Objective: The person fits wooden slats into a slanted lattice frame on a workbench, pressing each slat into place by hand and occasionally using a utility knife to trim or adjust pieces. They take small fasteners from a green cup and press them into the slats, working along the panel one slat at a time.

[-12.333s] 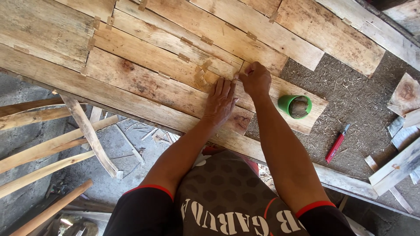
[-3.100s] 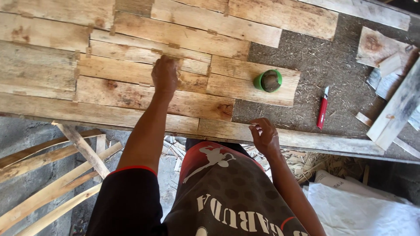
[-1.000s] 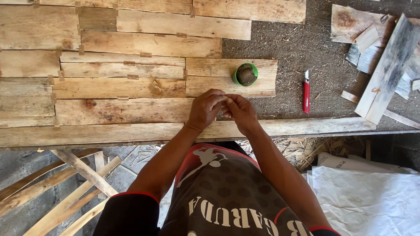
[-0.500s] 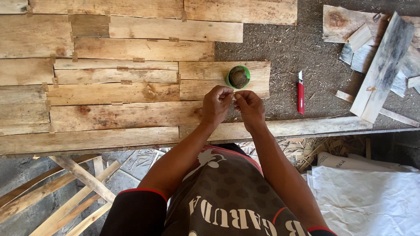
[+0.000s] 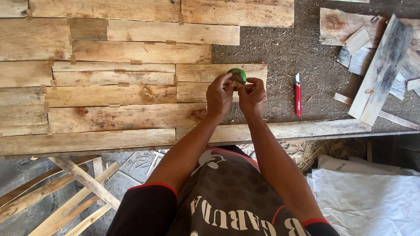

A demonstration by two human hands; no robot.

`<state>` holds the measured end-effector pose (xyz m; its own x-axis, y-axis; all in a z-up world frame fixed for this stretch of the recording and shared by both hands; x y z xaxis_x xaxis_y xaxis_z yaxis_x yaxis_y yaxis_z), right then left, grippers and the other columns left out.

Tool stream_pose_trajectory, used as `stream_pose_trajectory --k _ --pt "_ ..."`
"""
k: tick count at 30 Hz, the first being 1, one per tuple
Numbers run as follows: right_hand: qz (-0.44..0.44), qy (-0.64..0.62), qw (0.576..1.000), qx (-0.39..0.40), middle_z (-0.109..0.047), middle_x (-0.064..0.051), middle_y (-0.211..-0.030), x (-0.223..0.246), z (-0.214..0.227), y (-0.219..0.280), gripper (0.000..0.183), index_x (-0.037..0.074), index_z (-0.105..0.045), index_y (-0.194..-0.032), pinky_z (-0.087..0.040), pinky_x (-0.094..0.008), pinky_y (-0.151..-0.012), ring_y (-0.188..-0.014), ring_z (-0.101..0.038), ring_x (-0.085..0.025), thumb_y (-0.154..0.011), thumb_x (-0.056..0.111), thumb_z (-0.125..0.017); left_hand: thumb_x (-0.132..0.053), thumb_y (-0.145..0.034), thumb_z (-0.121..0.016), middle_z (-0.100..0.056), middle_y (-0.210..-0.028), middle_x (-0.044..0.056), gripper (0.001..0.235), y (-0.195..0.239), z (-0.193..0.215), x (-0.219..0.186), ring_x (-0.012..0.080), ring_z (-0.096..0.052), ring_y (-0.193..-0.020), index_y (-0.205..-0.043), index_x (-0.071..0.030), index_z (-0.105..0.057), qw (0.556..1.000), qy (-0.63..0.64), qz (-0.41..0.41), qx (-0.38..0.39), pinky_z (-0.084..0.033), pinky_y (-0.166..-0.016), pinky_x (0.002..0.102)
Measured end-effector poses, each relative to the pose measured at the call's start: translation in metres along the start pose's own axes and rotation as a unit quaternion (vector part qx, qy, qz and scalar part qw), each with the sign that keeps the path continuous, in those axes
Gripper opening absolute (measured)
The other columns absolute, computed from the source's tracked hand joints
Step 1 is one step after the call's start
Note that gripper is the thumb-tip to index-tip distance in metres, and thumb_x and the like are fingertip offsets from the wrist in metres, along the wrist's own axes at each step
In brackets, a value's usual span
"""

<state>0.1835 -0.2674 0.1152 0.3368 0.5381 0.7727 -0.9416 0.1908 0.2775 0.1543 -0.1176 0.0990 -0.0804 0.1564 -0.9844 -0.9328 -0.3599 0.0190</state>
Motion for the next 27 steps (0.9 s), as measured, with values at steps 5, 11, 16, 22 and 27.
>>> stream_pose_trajectory --k 5,11,16,22,27 --pt "0.026 0.044 0.999 -0.018 -0.073 -0.007 -0.082 -0.020 -0.006 -0.016 0.039 -0.001 -0.055 -0.120 -0.055 -0.029 -0.052 -0.064 -0.068 -0.013 -0.088 0.009 -0.075 -0.019 -0.094 -0.076 -0.072 -0.109 0.010 0.038 0.004 -0.003 0.028 0.0206 -0.073 -0.090 -0.128 -0.006 -0.065 0.995 -0.010 0.035 -0.088 -0.061 -0.077 0.034" --pt "-0.003 0.041 0.999 -0.013 -0.073 -0.005 -0.077 -0.019 -0.009 -0.013 0.041 0.002 -0.053 -0.116 -0.055 -0.030 -0.054 -0.062 -0.068 -0.011 -0.090 0.019 -0.079 -0.034 -0.075 -0.093 -0.066 -0.120 0.014 0.070 0.004 -0.019 0.062 0.0233 -0.068 -0.103 -0.128 -0.002 -0.061 0.984 0.008 0.102 -0.146 -0.058 -0.085 0.036" --pt "0.041 0.014 0.999 -0.011 -0.071 -0.004 -0.076 -0.024 -0.011 -0.017 0.038 0.002 -0.052 -0.114 -0.053 -0.029 -0.055 -0.063 -0.065 -0.010 -0.091 0.017 -0.079 -0.034 -0.071 -0.093 -0.068 -0.120 0.013 0.073 0.001 -0.021 0.070 0.0224 -0.067 -0.097 -0.129 -0.002 -0.061 0.971 0.040 0.185 -0.146 -0.056 -0.084 0.035" --pt "0.055 0.043 0.997 -0.020 -0.068 -0.004 -0.077 -0.027 -0.005 -0.013 0.038 0.003 -0.051 -0.110 -0.053 -0.029 -0.055 -0.064 -0.064 -0.011 -0.090 0.017 -0.081 -0.032 -0.070 -0.094 -0.067 -0.121 0.013 0.073 0.003 -0.031 0.091 0.0211 -0.065 -0.100 -0.129 -0.002 -0.061 0.963 0.062 0.212 -0.156 -0.056 -0.085 0.035" --pt "0.073 0.022 0.996 -0.036 -0.066 -0.007 -0.087 -0.033 0.008 -0.009 0.035 0.002 -0.050 -0.112 -0.055 -0.026 -0.056 -0.073 -0.065 -0.011 -0.091 0.007 -0.077 -0.033 -0.074 -0.091 -0.065 -0.122 0.013 0.071 0.004 -0.025 0.078 0.0195 -0.064 -0.100 -0.130 -0.003 -0.059 0.964 0.072 0.213 -0.138 -0.056 -0.085 0.035"
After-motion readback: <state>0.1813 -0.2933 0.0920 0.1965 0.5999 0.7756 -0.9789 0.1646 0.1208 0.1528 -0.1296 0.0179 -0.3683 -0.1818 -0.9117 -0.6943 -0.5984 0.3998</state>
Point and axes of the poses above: each hand's wrist, its own y-axis away from the middle knuckle, its own z-axis out of the back of the hand, x = y × z, the point moved 7 cm from there along -y, towards the middle knuckle
